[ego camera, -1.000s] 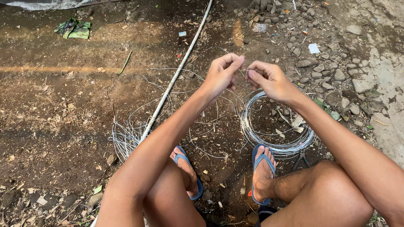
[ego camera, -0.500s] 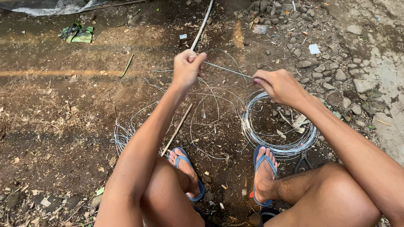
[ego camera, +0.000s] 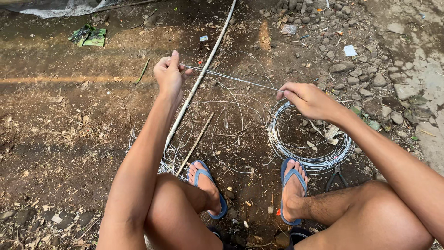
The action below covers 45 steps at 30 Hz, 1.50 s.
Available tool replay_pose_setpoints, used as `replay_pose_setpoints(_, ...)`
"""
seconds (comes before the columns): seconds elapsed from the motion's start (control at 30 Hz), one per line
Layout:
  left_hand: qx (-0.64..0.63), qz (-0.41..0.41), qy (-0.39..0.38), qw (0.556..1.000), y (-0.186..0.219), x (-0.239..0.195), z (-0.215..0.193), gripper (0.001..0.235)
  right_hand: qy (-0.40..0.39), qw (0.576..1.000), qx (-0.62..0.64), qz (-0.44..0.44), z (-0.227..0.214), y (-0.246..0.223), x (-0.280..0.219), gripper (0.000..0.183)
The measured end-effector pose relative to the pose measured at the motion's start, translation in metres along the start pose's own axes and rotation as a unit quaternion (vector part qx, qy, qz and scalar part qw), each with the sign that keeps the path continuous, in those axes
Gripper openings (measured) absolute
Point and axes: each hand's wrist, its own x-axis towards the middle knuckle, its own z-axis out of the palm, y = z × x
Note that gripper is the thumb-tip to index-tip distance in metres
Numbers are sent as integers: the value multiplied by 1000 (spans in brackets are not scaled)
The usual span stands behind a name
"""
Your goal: The person sits on the ground and repeatedly pulls lengths of thin metal wire from a coil, twists them together by hand, and drops the twisted pieces onto the ground. The person continues this repetitive process throughout the clip.
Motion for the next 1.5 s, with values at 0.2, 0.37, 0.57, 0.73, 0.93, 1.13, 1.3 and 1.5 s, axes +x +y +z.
replay_pose_setpoints(0.2,-23,-25,23,999,6,-1,3,35,-9,1000,-16,17,3,-2,3,28)
replay_pose_setpoints(0.37,-13,3,76,997,21,6,4,36,-3,998,-48,-52,13,-12,7,23)
replay_pose_setpoints(0.57,-112,6,146,983,22,29,4,33,-27,993,-22,-113,9,-31,18,21)
replay_pose_setpoints(0.73,-170,20,157,973,10,51,-14,32,-43,996,-66,-29,10,-55,20,18)
replay_pose_setpoints(0.93,-179,-11,204,962,5,69,-50,31,-30,998,-36,-40,29,-79,15,16)
replay_pose_setpoints(1.13,-88,67,275,955,-5,82,-70,31,11,989,40,-139,44,-84,20,15)
replay_pose_setpoints(1.3,-184,-28,244,952,20,50,-67,32,-17,993,45,-112,72,-90,21,20)
replay_pose_setpoints(1.5,-141,-70,16,987,54,-16,-18,73,-24,985,53,-164,94,-68,42,20)
